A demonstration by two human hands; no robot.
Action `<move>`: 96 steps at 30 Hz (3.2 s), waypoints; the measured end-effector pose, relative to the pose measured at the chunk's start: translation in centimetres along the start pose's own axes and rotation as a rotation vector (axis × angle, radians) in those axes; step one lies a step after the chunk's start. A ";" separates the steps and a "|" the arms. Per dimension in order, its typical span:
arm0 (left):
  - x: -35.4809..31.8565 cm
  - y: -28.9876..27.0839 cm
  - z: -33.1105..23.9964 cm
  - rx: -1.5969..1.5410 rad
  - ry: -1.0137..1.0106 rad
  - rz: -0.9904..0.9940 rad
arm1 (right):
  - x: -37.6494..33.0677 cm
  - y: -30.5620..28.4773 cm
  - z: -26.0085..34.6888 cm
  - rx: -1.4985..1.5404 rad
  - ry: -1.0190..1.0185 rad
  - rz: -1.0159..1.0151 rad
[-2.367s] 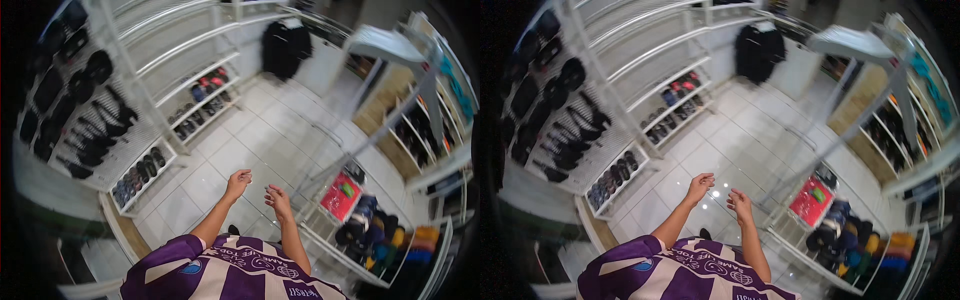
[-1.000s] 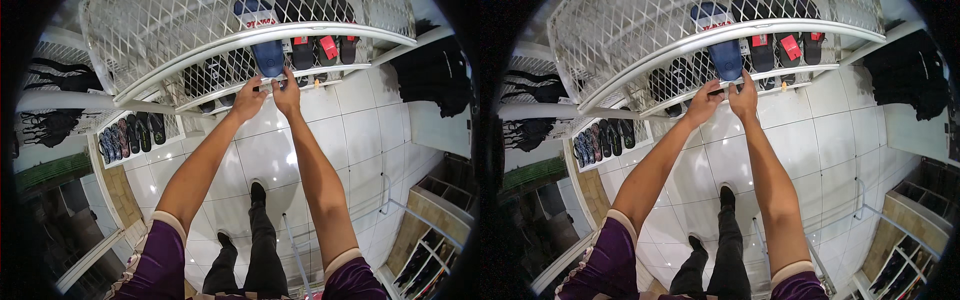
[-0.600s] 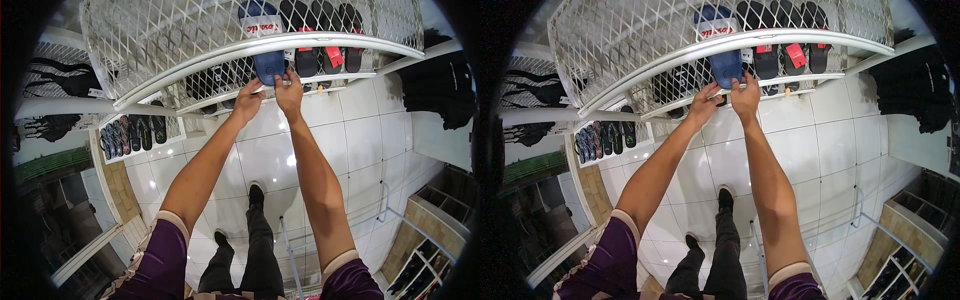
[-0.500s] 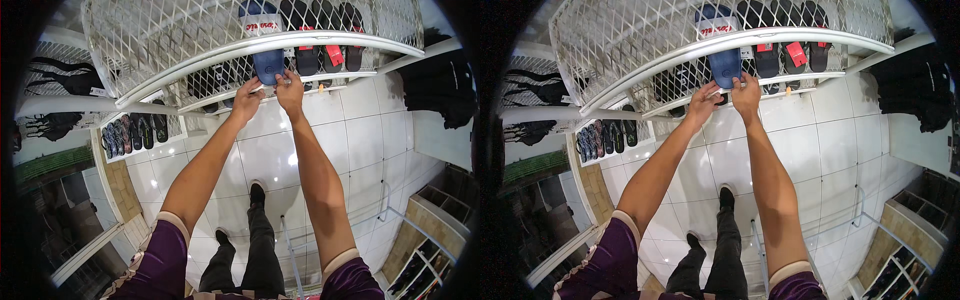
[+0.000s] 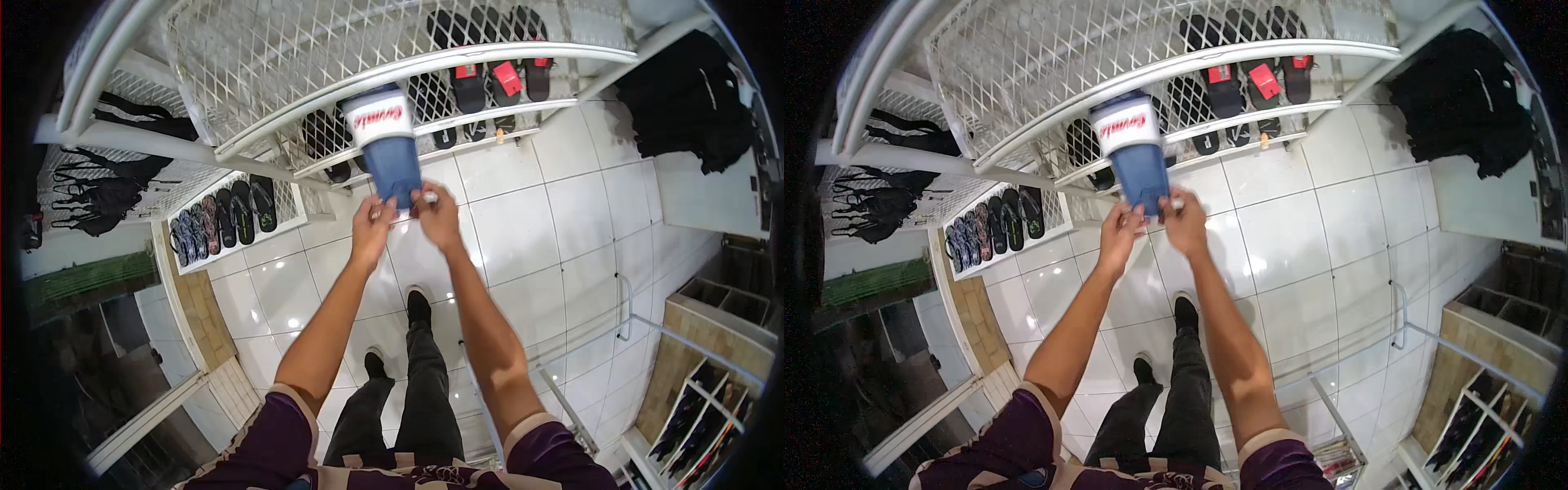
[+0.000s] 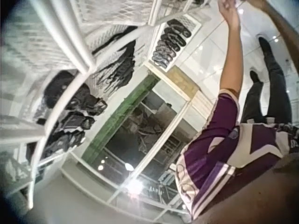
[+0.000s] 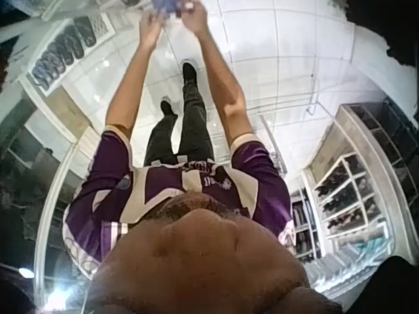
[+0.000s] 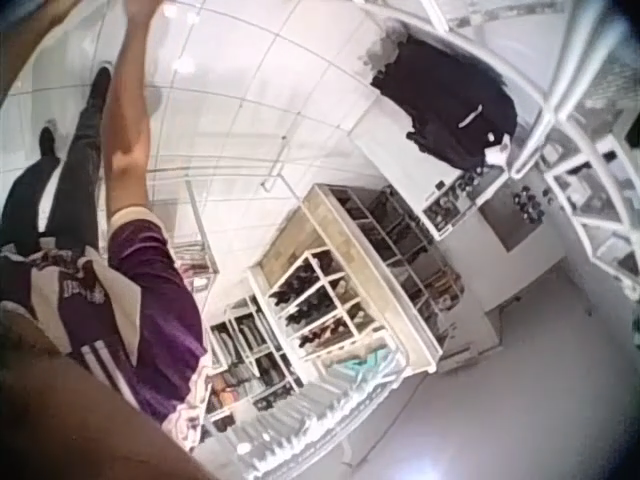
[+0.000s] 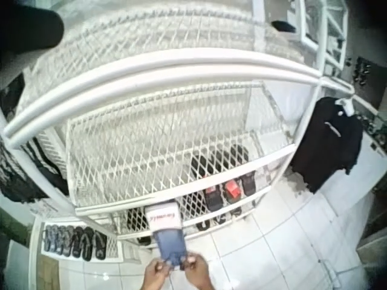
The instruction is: Organize and display footwear and socks on a retail shelf.
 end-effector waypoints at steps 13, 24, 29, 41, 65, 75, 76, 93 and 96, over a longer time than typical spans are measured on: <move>-28.6 -7.2 4.1 0.090 0.013 0.289 | -35.5 -0.8 4.3 0.119 0.187 -0.197; -48.9 -11.3 4.5 0.278 0.072 0.768 | -62.9 1.3 9.1 0.240 0.137 -0.550; -55.4 -7.4 9.1 0.444 -0.004 1.094 | -73.2 -2.2 7.5 0.242 0.149 -0.804; -75.5 1.9 19.3 0.821 0.199 1.654 | -94.5 -7.4 2.7 0.513 0.065 -1.330; -103.8 22.6 54.4 1.193 0.440 2.058 | -125.6 -40.4 -20.9 1.019 -0.089 -2.187; -101.7 20.5 51.9 1.256 0.178 1.948 | -125.8 -40.8 -23.7 0.825 0.243 -2.039; -101.0 20.1 51.0 1.258 0.087 1.921 | -125.1 -40.0 -23.2 0.847 0.241 -2.011; -79.9 11.3 27.4 0.934 -0.014 1.535 | -99.4 -24.2 1.3 0.466 0.121 -1.133; -72.2 7.8 21.5 0.818 -0.030 1.383 | -91.9 -20.0 4.9 0.376 0.105 -1.033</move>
Point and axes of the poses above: each hand's wrist, its own x-axis towards the middle knuckle, its own y-axis out of the palm, z = x × y, the point moved 4 cm from there along x, towards the middle knuckle, and after that the axes turned 2 degrees about -y, right-handed, at the moved point
